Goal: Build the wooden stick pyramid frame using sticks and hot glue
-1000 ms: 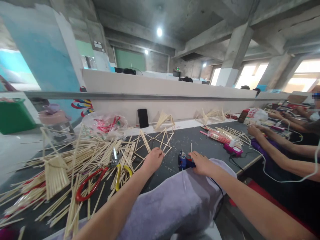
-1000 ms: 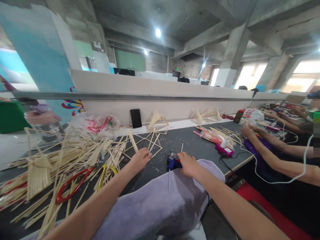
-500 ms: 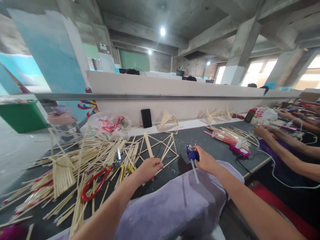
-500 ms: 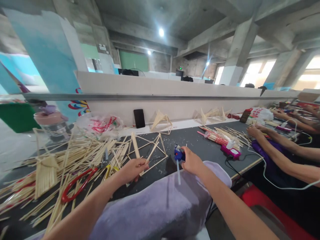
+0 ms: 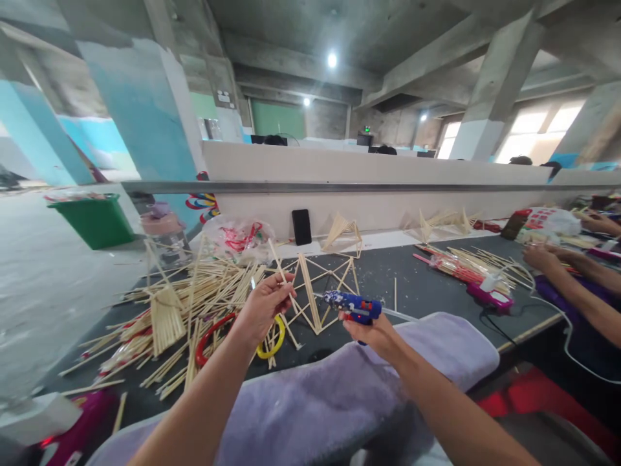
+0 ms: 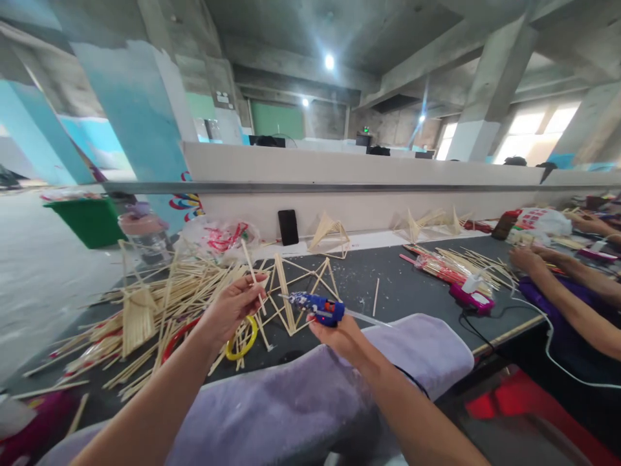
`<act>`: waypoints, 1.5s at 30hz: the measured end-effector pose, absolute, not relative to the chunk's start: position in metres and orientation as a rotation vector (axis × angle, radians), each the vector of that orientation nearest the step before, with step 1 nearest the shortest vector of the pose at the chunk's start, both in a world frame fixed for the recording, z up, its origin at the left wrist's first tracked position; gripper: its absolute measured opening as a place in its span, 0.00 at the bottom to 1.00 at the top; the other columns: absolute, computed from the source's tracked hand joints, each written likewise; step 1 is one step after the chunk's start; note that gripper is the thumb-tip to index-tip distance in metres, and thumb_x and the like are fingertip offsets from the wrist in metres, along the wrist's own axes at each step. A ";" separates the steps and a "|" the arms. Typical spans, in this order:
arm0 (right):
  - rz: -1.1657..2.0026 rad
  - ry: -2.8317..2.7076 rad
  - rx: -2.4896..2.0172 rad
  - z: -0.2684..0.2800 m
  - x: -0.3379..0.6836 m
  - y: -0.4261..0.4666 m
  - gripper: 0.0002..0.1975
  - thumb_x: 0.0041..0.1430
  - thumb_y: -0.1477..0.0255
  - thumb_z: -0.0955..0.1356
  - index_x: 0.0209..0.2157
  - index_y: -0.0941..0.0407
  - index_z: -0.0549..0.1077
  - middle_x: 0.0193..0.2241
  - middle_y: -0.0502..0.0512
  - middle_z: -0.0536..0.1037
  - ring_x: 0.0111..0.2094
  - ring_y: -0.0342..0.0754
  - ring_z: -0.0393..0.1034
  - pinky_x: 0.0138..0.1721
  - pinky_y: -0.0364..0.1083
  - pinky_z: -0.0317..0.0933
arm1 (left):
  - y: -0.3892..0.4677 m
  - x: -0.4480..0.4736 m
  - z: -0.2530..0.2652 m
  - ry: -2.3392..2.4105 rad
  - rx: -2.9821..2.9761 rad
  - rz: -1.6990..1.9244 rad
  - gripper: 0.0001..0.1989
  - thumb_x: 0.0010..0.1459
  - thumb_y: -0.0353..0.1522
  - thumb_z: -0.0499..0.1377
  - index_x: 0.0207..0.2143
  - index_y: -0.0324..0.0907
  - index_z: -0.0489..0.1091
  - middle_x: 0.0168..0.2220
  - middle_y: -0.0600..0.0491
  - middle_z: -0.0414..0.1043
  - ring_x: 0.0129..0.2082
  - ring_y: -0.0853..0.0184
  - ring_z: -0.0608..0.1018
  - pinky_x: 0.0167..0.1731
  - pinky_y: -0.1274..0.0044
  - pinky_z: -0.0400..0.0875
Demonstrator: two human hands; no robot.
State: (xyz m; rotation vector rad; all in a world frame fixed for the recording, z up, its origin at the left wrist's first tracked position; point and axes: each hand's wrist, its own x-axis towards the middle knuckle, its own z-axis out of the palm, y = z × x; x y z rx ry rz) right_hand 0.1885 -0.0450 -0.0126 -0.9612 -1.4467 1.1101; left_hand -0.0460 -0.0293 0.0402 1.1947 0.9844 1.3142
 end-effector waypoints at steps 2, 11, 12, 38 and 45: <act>1.216 -1.404 -0.934 -0.018 0.172 -0.044 0.09 0.45 0.64 0.70 0.24 0.55 0.69 0.19 0.50 0.69 0.25 0.47 0.65 0.27 0.46 0.63 | -0.031 -0.050 0.033 0.973 1.166 1.332 0.16 0.50 0.36 0.62 0.40 0.38 0.68 0.25 0.55 0.69 0.20 0.77 0.68 0.20 0.85 0.60; 1.222 -1.505 -0.990 -0.030 0.165 -0.065 0.14 0.38 0.65 0.73 0.26 0.55 0.67 0.21 0.49 0.71 0.24 0.45 0.66 0.29 0.45 0.63 | -0.032 -0.052 0.025 0.890 1.167 1.338 0.13 0.51 0.37 0.60 0.38 0.38 0.70 0.26 0.53 0.70 0.21 0.76 0.69 0.21 0.83 0.62; 1.200 -1.543 -1.001 -0.031 0.166 -0.066 0.13 0.39 0.65 0.73 0.26 0.55 0.67 0.21 0.48 0.70 0.23 0.44 0.65 0.27 0.44 0.62 | -0.032 -0.052 0.025 0.884 1.168 1.341 0.13 0.51 0.37 0.61 0.38 0.38 0.70 0.26 0.53 0.70 0.21 0.76 0.69 0.21 0.83 0.62; 1.106 -1.612 -1.237 -0.020 0.163 -0.071 0.14 0.40 0.61 0.71 0.21 0.54 0.63 0.15 0.45 0.65 0.17 0.42 0.59 0.20 0.43 0.56 | -0.033 -0.049 0.026 0.833 1.177 1.360 0.12 0.52 0.36 0.60 0.37 0.38 0.70 0.26 0.54 0.69 0.22 0.75 0.69 0.22 0.83 0.64; 1.098 -1.601 -1.272 -0.015 0.161 -0.072 0.13 0.40 0.62 0.70 0.19 0.53 0.64 0.13 0.45 0.64 0.16 0.42 0.58 0.19 0.43 0.55 | -0.033 -0.050 0.025 0.849 1.186 1.359 0.14 0.52 0.37 0.60 0.38 0.37 0.70 0.27 0.54 0.68 0.22 0.75 0.69 0.23 0.82 0.65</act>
